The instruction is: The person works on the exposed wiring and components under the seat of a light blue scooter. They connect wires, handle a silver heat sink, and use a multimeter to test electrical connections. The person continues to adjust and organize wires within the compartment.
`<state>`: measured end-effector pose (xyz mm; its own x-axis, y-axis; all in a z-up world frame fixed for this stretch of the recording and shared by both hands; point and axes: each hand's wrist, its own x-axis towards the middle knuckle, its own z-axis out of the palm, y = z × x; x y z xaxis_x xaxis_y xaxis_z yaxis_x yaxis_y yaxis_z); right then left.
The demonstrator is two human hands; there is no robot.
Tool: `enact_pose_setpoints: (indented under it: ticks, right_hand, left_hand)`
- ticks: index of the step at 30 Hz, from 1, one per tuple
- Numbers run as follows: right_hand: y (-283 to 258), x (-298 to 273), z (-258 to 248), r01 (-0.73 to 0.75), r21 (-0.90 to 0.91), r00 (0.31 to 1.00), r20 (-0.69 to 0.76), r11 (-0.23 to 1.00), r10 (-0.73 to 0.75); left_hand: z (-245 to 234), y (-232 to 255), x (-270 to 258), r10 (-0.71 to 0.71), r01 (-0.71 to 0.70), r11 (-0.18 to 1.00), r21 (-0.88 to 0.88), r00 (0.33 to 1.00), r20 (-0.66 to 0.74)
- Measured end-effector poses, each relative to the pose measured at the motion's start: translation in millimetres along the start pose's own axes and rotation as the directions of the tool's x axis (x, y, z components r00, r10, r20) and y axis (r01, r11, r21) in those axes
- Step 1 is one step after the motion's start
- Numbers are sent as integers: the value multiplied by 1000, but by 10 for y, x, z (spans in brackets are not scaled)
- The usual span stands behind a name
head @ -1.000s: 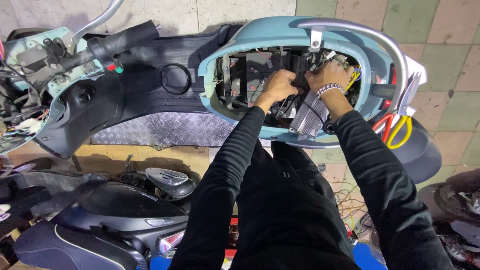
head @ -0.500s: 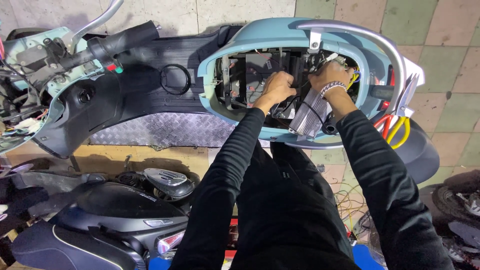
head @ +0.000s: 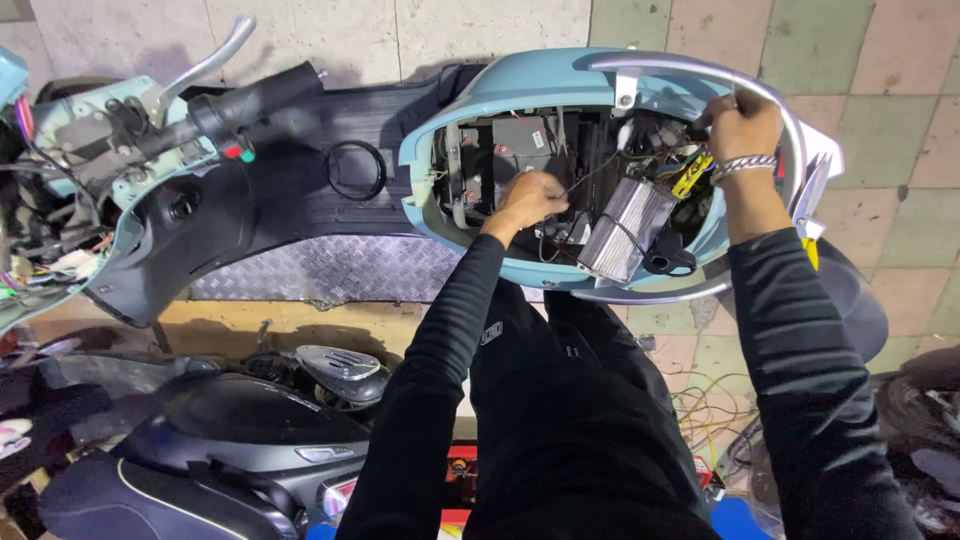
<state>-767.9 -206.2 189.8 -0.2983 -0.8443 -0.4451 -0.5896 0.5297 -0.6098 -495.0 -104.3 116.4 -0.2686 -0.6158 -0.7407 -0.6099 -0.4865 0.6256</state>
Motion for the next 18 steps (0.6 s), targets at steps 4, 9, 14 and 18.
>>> enact_pose_setpoints:
  ticks: [4,9,14,18]
  right_hand:
    - [-288,-182,-177,-2,1,1000,1,1000,2]
    - [-536,-374,-119,99,-57,981,174,993,-87]
    - [-459,-396,299,169,-237,909,413,957,-58]
    - [243,231,787,187,-441,930,368,878,-13]
  left_hand:
    - [6,-295,18,50,-63,990,-127,994,-99]
    - [-116,-27,-162,31,-39,986,-161,998,-57]
    - [-40,-66,-214,174,-202,963,-180,972,-160]
    - [78,-45,-317,172,-202,953,-228,975,-144]
